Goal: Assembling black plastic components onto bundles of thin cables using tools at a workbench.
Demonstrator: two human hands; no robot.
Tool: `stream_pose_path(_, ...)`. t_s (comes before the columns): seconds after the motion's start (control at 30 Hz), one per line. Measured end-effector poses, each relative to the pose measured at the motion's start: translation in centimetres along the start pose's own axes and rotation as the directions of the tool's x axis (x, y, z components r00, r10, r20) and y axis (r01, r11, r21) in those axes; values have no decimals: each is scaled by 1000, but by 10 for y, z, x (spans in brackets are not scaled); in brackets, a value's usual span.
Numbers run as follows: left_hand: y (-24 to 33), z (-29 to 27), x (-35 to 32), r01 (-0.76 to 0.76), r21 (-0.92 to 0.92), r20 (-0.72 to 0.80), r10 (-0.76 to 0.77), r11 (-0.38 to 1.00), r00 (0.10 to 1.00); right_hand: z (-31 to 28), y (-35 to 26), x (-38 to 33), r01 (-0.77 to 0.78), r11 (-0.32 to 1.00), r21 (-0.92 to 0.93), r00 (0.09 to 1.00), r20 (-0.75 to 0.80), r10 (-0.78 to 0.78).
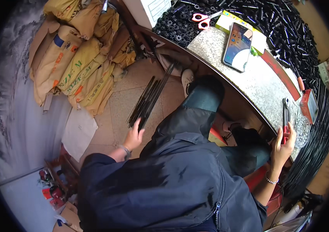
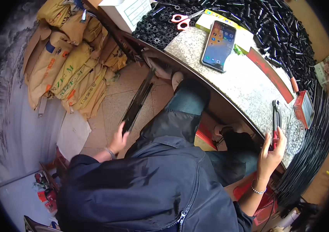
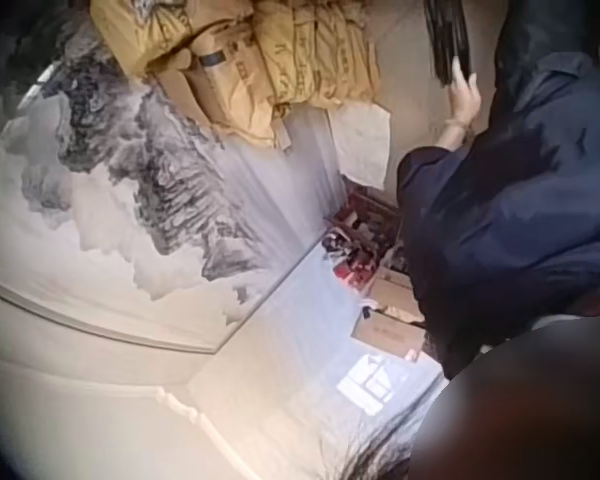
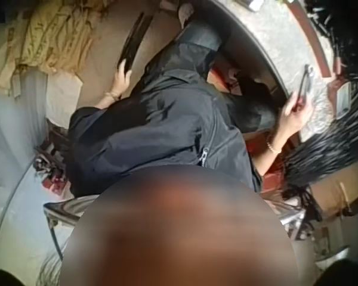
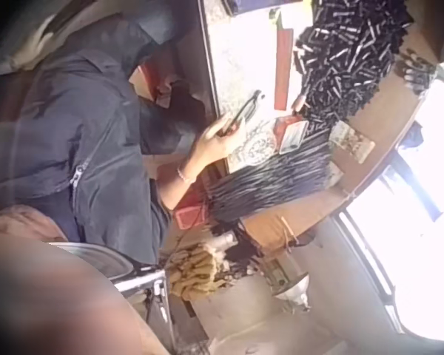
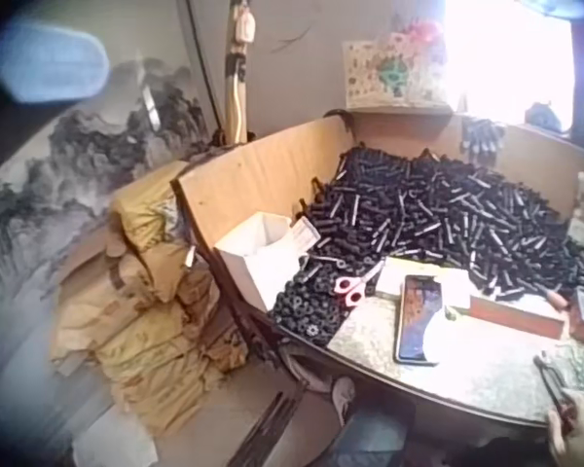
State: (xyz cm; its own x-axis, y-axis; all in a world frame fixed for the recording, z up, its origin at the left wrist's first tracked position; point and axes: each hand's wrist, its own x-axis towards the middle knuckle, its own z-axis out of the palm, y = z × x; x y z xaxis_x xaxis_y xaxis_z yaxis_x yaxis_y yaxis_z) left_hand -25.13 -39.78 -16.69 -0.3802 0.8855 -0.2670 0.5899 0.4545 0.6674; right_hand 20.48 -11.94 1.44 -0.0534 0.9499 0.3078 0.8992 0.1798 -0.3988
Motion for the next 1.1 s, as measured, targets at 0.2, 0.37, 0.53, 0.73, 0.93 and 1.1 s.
stream_pose_path(0.2, -118, 58, 76, 217, 515, 0, -253, 829, 967, -13, -9, -7, 95, 994, -48, 993, -67, -98)
stream_pose_path(0.37, -27, 27, 147, -89, 394, 129, 41, 915, 991, -38, 51, -3, -57, 977, -204, 960, -280, -3)
stream_pose_path(0.53, 163, 6, 171, -398, -1, -32, 397, 918, 917, -99, 166, 11, -405, 831, -381, 872, -434, 226)
stream_pose_path(0.73, 280, 14, 144, -705, -104, 119, 712, 702, 692, -94, 220, 50, -525, 711, -468, 845, -385, 371)
stream_pose_path(0.93, 308, 44, 116, -780, -167, 276, 788, 603, 550, -90, 239, 76, -546, 659, -517, 838, -335, 431)
stream_pose_path(1.1, 315, 58, 110, -778, -200, 317, 791, 596, 524, -86, 257, 74, -551, 642, -534, 831, -425, 360)
